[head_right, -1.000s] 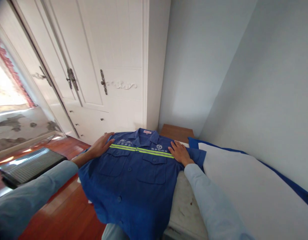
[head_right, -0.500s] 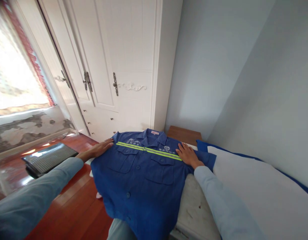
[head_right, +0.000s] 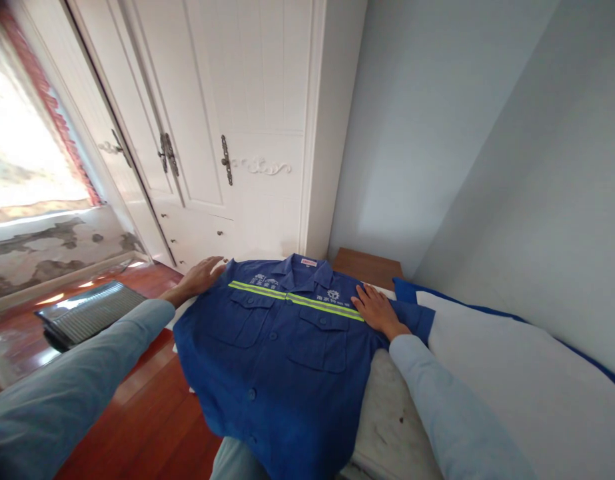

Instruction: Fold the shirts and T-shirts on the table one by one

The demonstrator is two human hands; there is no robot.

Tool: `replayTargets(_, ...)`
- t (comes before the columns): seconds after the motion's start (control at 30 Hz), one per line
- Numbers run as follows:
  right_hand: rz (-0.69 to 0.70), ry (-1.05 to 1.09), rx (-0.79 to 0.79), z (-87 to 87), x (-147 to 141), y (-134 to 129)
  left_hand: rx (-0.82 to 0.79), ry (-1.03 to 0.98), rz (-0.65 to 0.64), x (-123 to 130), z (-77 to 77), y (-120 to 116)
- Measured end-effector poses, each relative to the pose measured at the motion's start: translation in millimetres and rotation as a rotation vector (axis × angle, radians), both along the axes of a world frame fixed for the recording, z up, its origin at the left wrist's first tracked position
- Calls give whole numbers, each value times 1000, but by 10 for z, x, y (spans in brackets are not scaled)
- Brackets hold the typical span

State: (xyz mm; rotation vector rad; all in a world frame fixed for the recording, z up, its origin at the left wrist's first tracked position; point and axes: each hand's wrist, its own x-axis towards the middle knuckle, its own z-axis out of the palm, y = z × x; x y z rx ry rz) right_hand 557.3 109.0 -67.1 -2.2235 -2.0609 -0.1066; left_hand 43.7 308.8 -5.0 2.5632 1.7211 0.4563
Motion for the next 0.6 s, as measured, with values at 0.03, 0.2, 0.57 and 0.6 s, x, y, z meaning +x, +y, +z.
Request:
replayTargets(0.03,13,5,3,-5,5,0,12,9,-95,66,-19,7)
replayTargets(0.2,-29,4,-12,10,-7,1,-143,98,-189,234,-246,87)
replayTargets(0.57,-186,72,-61,104,-169,-108,-164,117,-208,87,-426,307)
replayTargets(0.6,-185,81,-61,105,-182,-117,-129,114,-217,76,-427,304)
